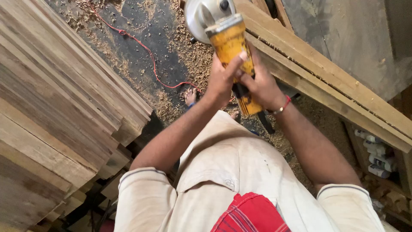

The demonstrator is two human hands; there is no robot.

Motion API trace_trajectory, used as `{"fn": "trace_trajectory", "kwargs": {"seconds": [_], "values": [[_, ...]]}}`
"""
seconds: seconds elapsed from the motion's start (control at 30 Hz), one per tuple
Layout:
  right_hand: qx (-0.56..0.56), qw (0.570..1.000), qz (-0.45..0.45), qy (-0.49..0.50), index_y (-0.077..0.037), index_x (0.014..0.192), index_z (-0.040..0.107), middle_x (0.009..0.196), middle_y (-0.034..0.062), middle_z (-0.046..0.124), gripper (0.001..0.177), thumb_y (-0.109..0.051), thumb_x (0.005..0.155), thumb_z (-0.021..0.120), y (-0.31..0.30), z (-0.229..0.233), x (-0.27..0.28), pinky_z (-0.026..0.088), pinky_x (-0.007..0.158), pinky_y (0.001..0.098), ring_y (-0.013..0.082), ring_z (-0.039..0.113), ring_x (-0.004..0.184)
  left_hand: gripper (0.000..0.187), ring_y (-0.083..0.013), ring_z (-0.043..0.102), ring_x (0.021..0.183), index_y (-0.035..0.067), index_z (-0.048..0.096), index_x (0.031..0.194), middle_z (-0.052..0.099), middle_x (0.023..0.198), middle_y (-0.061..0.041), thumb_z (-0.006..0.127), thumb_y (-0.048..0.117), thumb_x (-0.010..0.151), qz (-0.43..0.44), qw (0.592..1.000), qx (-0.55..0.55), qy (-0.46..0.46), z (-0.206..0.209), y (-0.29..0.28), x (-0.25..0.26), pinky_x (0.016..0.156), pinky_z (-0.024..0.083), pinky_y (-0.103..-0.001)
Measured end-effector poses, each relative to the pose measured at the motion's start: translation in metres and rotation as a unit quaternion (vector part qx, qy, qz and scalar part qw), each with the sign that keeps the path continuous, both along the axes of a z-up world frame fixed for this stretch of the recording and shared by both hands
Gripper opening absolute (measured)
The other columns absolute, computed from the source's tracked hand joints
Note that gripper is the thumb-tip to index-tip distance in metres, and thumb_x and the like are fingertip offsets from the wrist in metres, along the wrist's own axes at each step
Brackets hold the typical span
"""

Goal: The person uses a yellow angle grinder to sand the surface of wooden planks. They move the tool back and forth along the length of the wood, generating sawdust. The person occasionally pauses to reposition the planks or adjust their stance.

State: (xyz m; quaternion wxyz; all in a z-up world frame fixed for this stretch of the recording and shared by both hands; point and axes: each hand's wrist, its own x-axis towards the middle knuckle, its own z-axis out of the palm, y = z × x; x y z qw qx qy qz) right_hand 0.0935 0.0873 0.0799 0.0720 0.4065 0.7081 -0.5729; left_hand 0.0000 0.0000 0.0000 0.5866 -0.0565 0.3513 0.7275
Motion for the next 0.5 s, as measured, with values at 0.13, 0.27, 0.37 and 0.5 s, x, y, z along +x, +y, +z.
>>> {"fn": "trace_trajectory", "kwargs": {"seconds": [0.13, 0.27, 0.37, 0.5], "values": [[0.027, 0.997, 0.033, 0.064, -0.009, 0.168, 0.017, 0.159, 0.0198, 0.048, 0.086, -0.05, 0.105, 0.061, -0.001, 0.006, 0.001, 0.044, 0.118, 0.0415, 0.0289, 0.053, 0.143, 0.074, -0.023, 0.063, 0.108, 0.003, 0.036, 0.138, 0.06, 0.117, -0.011, 0.078, 0.031, 0.084, 0.03, 0.999, 0.029, -0.007, 0.023, 0.0, -0.006, 0.095, 0.056, -0.04], [0.077, 0.995, 0.052, 0.021, -0.008, 0.168, 0.016, 0.157, 0.0172, 0.051, 0.086, -0.046, 0.105, 0.059, 0.003, 0.004, -0.009, 0.044, 0.117, 0.0407, 0.027, 0.055, 0.141, 0.074, -0.0274, 0.063, 0.103, -0.002, 0.038, 0.136, 0.06, 0.113, -0.014, 0.079, 0.032, 0.085, 0.033, 0.998, 0.028, -0.037, 0.019, 0.0, -0.021, 0.091, 0.055, -0.044], [0.033, 0.996, 0.034, 0.07, -0.006, 0.168, 0.013, 0.162, 0.0188, 0.043, 0.086, -0.043, 0.107, 0.06, -0.006, 0.013, -0.002, 0.039, 0.121, 0.0408, 0.0285, 0.046, 0.148, 0.072, -0.0256, 0.062, 0.107, -0.001, 0.039, 0.138, 0.06, 0.117, -0.013, 0.079, 0.029, 0.086, 0.02, 0.999, 0.026, -0.01, 0.025, -0.001, -0.01, 0.094, 0.055, -0.042], [-0.01, 0.996, 0.013, 0.092, -0.006, 0.167, 0.008, 0.159, 0.0182, 0.043, 0.09, -0.043, 0.103, 0.061, -0.001, 0.017, 0.003, 0.041, 0.119, 0.0396, 0.0276, 0.047, 0.145, 0.072, -0.0219, 0.062, 0.108, 0.002, 0.038, 0.139, 0.058, 0.12, -0.011, 0.078, 0.027, 0.085, 0.006, 0.999, 0.038, -0.02, 0.028, 0.003, -0.004, 0.095, 0.056, -0.039]]}}
